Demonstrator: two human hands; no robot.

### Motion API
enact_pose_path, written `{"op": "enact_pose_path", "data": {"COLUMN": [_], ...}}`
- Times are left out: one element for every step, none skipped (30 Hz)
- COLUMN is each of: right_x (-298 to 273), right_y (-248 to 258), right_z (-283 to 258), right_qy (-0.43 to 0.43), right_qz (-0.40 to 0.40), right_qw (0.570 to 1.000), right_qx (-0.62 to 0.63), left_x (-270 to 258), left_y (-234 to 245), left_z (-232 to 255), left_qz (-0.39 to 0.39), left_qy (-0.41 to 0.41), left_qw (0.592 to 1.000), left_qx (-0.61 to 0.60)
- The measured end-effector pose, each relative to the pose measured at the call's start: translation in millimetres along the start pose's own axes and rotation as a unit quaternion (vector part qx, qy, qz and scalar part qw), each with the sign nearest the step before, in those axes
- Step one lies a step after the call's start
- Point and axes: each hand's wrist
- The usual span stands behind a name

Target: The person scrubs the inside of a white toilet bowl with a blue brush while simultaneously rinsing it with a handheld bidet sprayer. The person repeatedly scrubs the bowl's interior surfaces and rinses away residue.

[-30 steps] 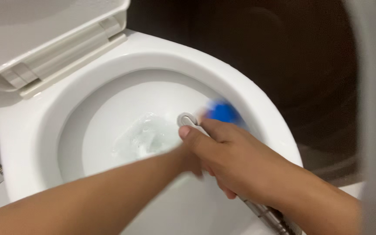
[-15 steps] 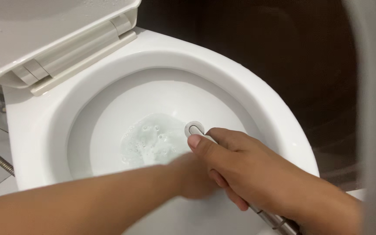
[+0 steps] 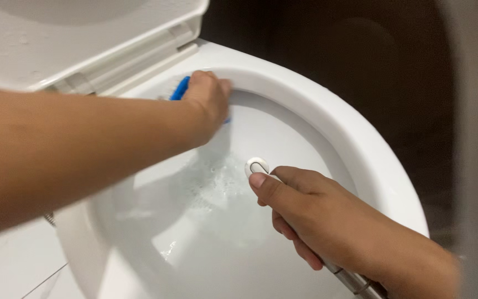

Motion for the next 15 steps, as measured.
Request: {"op": "enact_pose_path", "data": {"right_x": [-1.3,-2.8,-3.5,-3.8,-1.9,-0.5,1.0,2.3,4.2,6.5,8.8,11.3,14.4,17.2,20.1], "right_y": [-2.0,-3.5,-5.3,-6.0,-6.0,-3.0,-0.6,1.6,2.7,1.5,0.7,-1.1,-1.5,-0.6,2.3], "right_z": [-2.2,-3.8,-5.2,-5.7,-5.0,-3.1,-1.1,1.1,2.8,4.1,4.2,4.7,6.7,10.1,14.6], "right_qy": [-0.007,0.001,0.002,0.003,0.002,0.001,0.002,0.003,0.008,0.012,0.015,0.027,0.039,0.059,0.080], "right_qz": [0.001,-0.004,-0.006,-0.008,-0.010,-0.011,-0.012,-0.013,-0.011,-0.009,0.000,-0.003,-0.004,-0.016,-0.025], "right_qw": [1.000,1.000,1.000,1.000,1.000,1.000,1.000,1.000,1.000,1.000,1.000,0.999,0.998,0.996,0.992], "right_qx": [-0.006,0.000,-0.004,-0.009,-0.021,-0.019,-0.017,-0.001,0.010,0.020,0.027,0.038,0.052,0.071,0.097], "left_x": [-16.3,-36.5,-57.3,-76.3,-90.3,-98.2,-101.2,-101.1,-98.8,-95.2,-89.9,-86.9,-89.6,-90.0,-86.1], "left_y": [-1.4,-2.3,-2.8,-3.2,-2.0,0.0,4.0,10.0,14.7,19.1,27.0,35.7,46.3,57.5,69.2], "left_z": [-5.8,-6.8,-3.2,2.6,8.4,13.4,19.6,28.4,35.0,41.7,53.0,65.5,83.7,99.6,113.4], "left_qz": [-0.060,-0.101,-0.134,-0.167,-0.197,-0.226,-0.244,-0.263,-0.267,-0.267,-0.251,-0.230,-0.142,-0.050,-0.047], "left_qy": [-0.028,-0.074,-0.123,-0.172,-0.223,-0.272,-0.311,-0.350,-0.386,-0.419,-0.455,-0.485,-0.460,-0.419,-0.342], "left_qw": [0.997,0.992,0.983,0.970,0.953,0.933,0.914,0.894,0.865,0.829,0.775,0.708,0.631,0.531,0.591], "left_qx": [0.032,0.008,-0.015,-0.039,-0.055,-0.070,-0.085,-0.100,-0.178,-0.256,-0.361,-0.459,-0.608,-0.735,-0.729]}}
Point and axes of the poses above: each hand's wrist, its own x-axis towards the middle knuckle, its own y-axis out of the back of the hand, z = x × y, and after that the axes turned 7 degrees about x, right-handed
